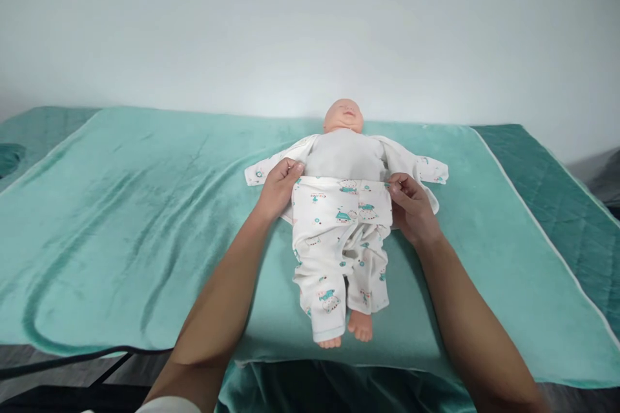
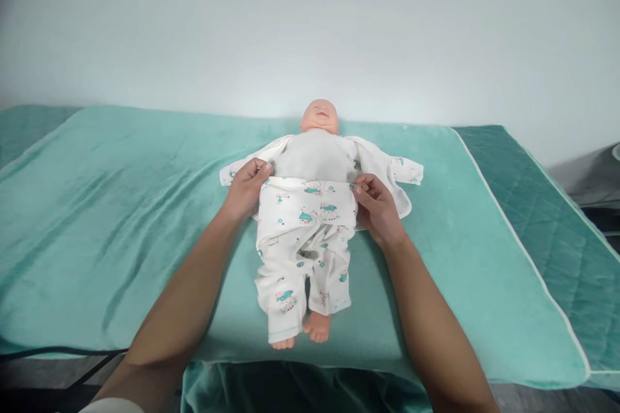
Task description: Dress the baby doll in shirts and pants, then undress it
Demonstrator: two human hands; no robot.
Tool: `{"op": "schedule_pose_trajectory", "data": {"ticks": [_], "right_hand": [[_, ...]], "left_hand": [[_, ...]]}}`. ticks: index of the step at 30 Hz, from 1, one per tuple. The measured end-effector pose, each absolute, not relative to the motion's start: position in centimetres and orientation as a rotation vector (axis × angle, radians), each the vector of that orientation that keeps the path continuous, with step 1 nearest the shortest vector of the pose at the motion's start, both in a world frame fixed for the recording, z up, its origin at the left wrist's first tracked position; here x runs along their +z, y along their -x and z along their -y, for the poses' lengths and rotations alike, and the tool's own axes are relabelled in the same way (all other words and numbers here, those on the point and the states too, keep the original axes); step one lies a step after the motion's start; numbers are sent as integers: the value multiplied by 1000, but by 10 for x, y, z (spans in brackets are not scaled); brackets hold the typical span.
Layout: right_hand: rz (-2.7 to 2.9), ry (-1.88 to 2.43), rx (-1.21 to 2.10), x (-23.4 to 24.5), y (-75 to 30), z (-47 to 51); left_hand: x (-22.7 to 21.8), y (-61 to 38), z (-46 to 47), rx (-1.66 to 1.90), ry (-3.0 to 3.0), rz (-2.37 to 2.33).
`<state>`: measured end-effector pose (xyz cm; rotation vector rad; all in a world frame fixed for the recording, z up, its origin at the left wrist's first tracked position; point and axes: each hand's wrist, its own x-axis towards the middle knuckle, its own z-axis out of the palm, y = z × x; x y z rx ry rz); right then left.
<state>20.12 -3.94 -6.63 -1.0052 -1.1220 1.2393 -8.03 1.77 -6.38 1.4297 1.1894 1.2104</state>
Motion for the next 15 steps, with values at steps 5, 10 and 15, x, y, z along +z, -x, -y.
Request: {"op": "schedule_pose_trajectory", "data": {"ticks": [5,10,15], "right_hand": [[1280,1054,1032,-71,-197,43],[1343,1122,841,-71,-189,47],[1336,1106,913,-68,-189,43]], "left_hand": [[-52,82,-6,1056,-1634,-1144],[-42,79,3,1014,-2011,-1105],[-56,68,-2,1351,-1912,-1312]]}}
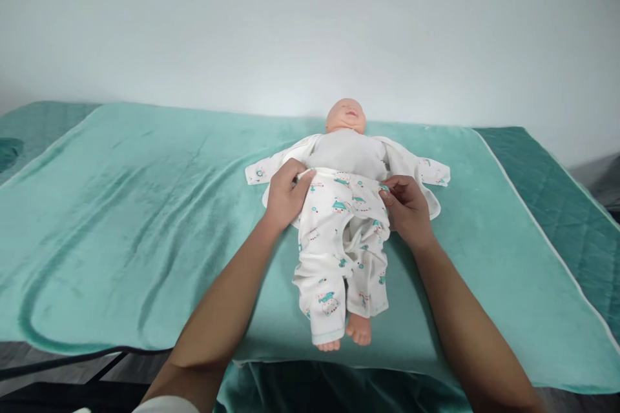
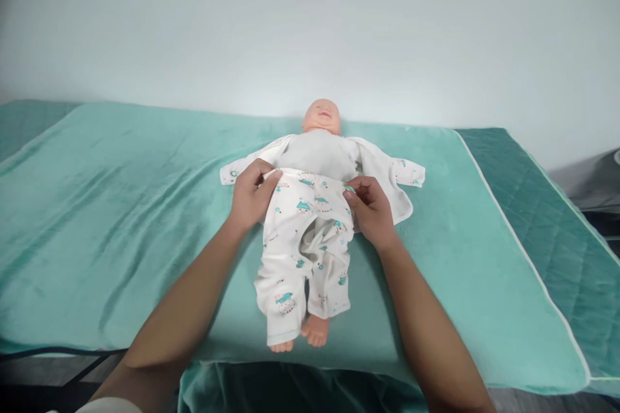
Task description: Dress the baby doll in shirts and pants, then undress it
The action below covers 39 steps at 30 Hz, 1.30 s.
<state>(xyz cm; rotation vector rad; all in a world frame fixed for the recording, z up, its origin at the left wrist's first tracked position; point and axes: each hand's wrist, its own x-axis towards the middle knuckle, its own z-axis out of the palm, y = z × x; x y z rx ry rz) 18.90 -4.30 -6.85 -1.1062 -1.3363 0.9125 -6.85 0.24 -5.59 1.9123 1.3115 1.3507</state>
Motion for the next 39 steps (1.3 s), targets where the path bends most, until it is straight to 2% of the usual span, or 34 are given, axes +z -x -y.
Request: {"op": "schedule_pose_trajectory", "data": {"ticks": [4,8,14,21,28,34,39], "right_hand": [[1327,1157,1099,-65,-196,39],[1324,1159,1212,-61,-202,38],[1214,1041,1115,-69,-201,36],[1269,1103,1101,-73,-201,32],[1498,1234,1224,-65,-214,37],[1449,1455,933,-81,-205,33],[1432,1559,870,-84,-200,31]], "left_hand": [[-69,68,-14,1397,-1690,-1488],[-78,72,-22,1402,-1527,-1425],[-78,78,-22,1186,-1509,-1263],[-61,94,-19,745,-1652,-1102],[-65,91,-17,731,-1631,-1209],[-64,81,-14,758,-1464,-1259],[-63,73,-12,745,-1321,-1270]]}}
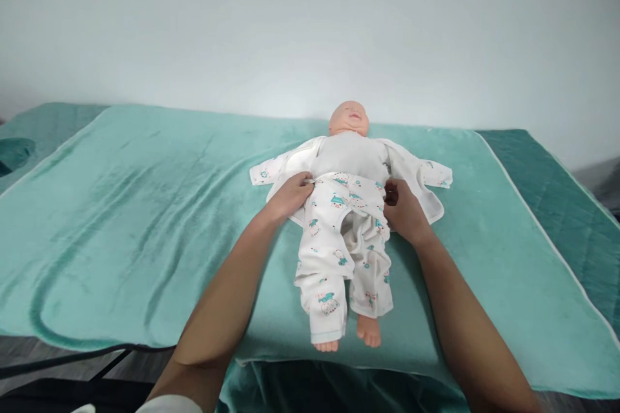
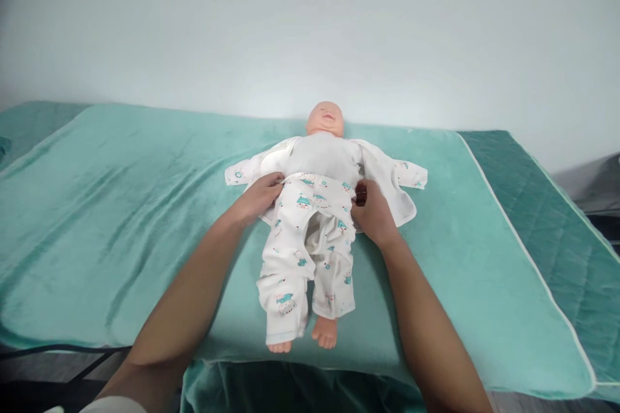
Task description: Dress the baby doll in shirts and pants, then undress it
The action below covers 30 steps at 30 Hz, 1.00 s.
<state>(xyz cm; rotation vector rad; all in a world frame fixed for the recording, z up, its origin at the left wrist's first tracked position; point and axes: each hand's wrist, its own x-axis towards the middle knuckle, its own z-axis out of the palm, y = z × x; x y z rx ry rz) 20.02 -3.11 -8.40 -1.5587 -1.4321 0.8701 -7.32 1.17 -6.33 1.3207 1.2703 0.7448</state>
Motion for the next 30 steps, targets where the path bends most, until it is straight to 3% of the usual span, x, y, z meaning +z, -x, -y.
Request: {"op": "schedule_pose_trajectory", "data": {"ticks": [6,16,30], "right_hand": [[1506,1600,741,-86,-196,33],[1264,1331,921,-74,-193,33],[1813,1620,599,-67,-209,41]], "left_hand": [[-68,67,-7,891,-1125,-1142],[-75,66,-9,1046,-911,-881],[-63,71,-5,897,-1188,-844]]}}
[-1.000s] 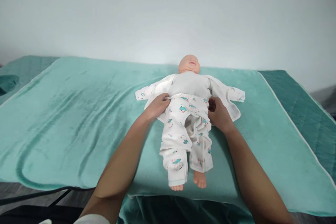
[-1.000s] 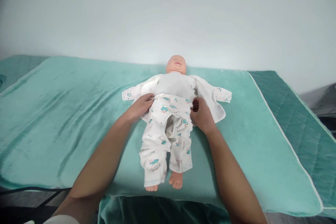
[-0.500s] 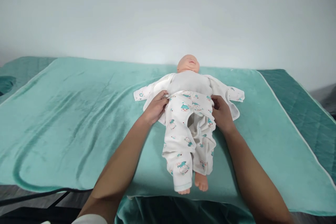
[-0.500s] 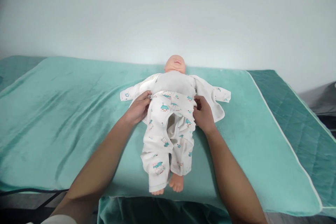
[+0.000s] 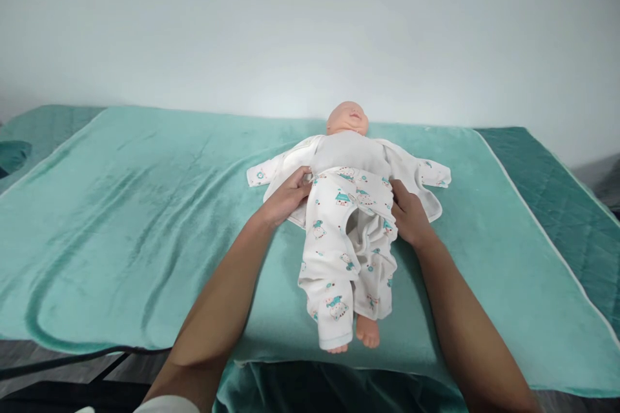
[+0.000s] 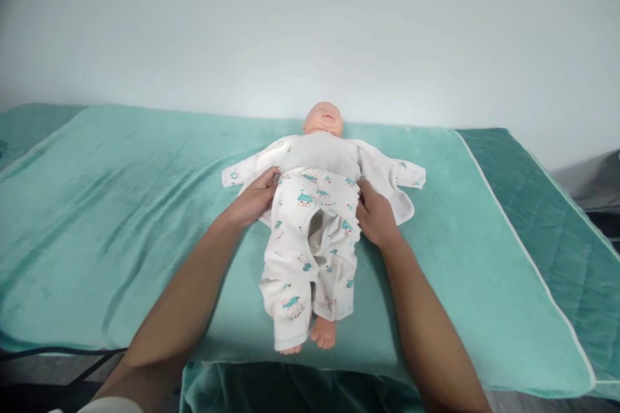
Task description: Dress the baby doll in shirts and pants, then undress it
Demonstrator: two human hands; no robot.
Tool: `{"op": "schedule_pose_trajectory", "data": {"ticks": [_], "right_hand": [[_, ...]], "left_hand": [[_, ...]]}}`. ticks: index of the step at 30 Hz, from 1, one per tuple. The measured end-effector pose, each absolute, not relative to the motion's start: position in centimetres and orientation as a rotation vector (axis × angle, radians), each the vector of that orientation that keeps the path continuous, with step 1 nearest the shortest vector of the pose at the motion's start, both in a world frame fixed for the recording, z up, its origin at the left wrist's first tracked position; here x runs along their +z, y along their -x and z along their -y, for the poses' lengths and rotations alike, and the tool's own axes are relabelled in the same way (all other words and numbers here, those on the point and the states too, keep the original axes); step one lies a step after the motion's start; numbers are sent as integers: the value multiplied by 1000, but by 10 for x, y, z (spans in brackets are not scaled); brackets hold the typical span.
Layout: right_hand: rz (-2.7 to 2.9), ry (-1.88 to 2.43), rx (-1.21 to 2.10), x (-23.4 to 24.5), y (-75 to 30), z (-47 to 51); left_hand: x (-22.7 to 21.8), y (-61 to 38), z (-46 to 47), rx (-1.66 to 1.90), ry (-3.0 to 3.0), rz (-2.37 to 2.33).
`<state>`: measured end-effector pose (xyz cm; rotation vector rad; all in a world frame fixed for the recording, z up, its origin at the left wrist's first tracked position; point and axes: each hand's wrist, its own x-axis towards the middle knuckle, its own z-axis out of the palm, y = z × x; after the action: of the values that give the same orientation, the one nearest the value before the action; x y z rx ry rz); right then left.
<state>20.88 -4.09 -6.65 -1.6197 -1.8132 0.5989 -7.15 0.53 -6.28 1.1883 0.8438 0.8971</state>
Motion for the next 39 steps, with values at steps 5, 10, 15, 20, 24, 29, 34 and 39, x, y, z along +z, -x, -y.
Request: {"op": "schedule_pose_trajectory", "data": {"ticks": [5,10,15,20,24,29,34,39], "right_hand": [[1610,1543,768,-70,-204,41],[1380,1366,915,-76,-198,38],[1277,1304,1023,-71,-191,36],[1208,1225,1127,-68,-188,37],[1212,1163,1225,-73,-191,36],[1165,1095,1283,-75,-194,31],[1173,1102,1310,-77,-195,29],[1149,1121,1308,-77,-196,29]], "left_hand": [[-71,74,-10,986,-1150,-866],[-76,74,-12,1033,-1054,-802],[-70,66,-9,1094,-908,-802],[-65,60,-7,1150,-838,-797],[-65,60,-7,1198,-802,-811],[-66,62,-8,1218,-798,-807],[-67,64,-9,1213,-832,-826],[-72,65,-11,1165,-969,-922]]}}
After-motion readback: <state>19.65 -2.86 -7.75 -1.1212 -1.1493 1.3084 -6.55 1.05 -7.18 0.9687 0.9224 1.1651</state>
